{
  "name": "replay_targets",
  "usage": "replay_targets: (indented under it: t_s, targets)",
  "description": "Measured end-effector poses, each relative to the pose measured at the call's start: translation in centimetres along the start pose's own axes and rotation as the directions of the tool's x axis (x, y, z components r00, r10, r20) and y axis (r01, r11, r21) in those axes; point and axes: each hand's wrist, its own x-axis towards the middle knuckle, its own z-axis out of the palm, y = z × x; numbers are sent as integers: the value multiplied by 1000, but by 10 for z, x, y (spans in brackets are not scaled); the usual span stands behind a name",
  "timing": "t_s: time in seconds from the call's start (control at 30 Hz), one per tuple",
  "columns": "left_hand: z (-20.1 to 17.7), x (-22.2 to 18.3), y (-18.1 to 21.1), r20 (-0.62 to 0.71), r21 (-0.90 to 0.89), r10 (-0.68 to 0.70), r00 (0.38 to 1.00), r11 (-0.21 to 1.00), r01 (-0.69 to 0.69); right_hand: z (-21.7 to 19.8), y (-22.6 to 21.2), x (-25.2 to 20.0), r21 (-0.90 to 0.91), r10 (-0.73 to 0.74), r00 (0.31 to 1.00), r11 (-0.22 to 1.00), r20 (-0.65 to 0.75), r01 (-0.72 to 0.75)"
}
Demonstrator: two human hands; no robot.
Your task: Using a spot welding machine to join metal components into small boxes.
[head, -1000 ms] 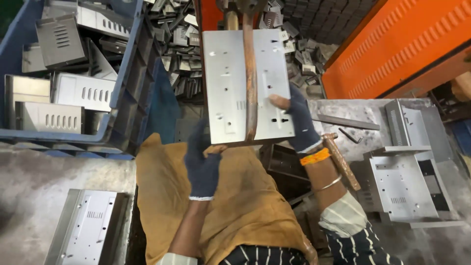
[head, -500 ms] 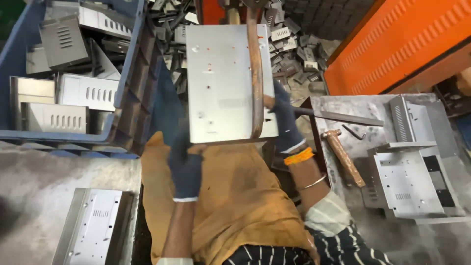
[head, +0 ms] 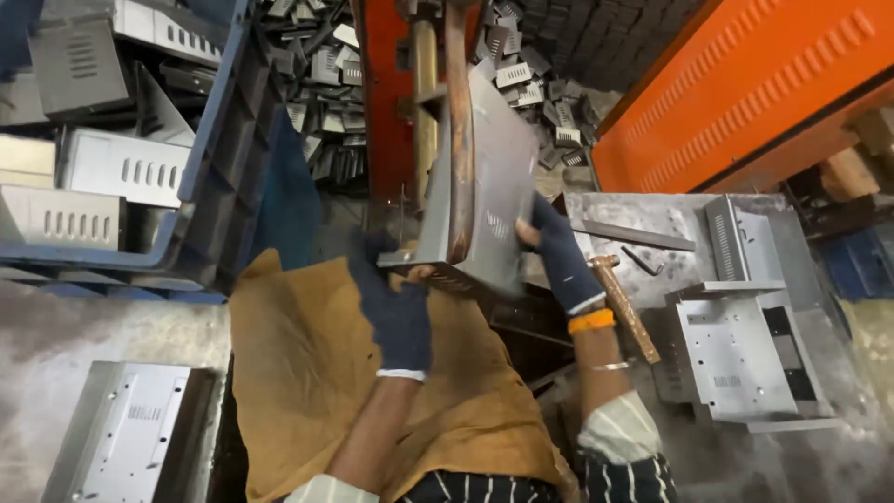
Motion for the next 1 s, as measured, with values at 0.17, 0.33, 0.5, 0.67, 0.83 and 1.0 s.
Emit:
replay_targets:
  t_s: [0.17, 0.33, 0.5, 0.67, 0.83, 1.0]
  targets:
    - [6, 17, 28, -99, 263, -50, 994, 962, 75, 35, -48, -17, -652, -508, 859, 629, 68, 424]
    - [-8, 60, 15, 509, 86, -19, 861, 996, -29, 62, -77, -2, -762, -135, 987, 630, 83, 150]
    - [-9, 67, 10, 657, -118, 67, 751, 993, 15, 65, -108, 4, -833, -351, 916, 433, 196, 344]
    - [-14, 61, 26, 701, -116, -6, 713, 986, 123, 65, -123, -4, -829, -453, 832, 291, 320, 477]
    - [-14, 58, 36, 714, -120, -125, 688, 947, 297, 63, -121, -3, -818, -456, 805, 241, 380, 522]
    - [-22, 52, 4, 679, -21, -288, 675, 911, 411, 61, -117, -6, -829, -418, 814, 208, 404, 519]
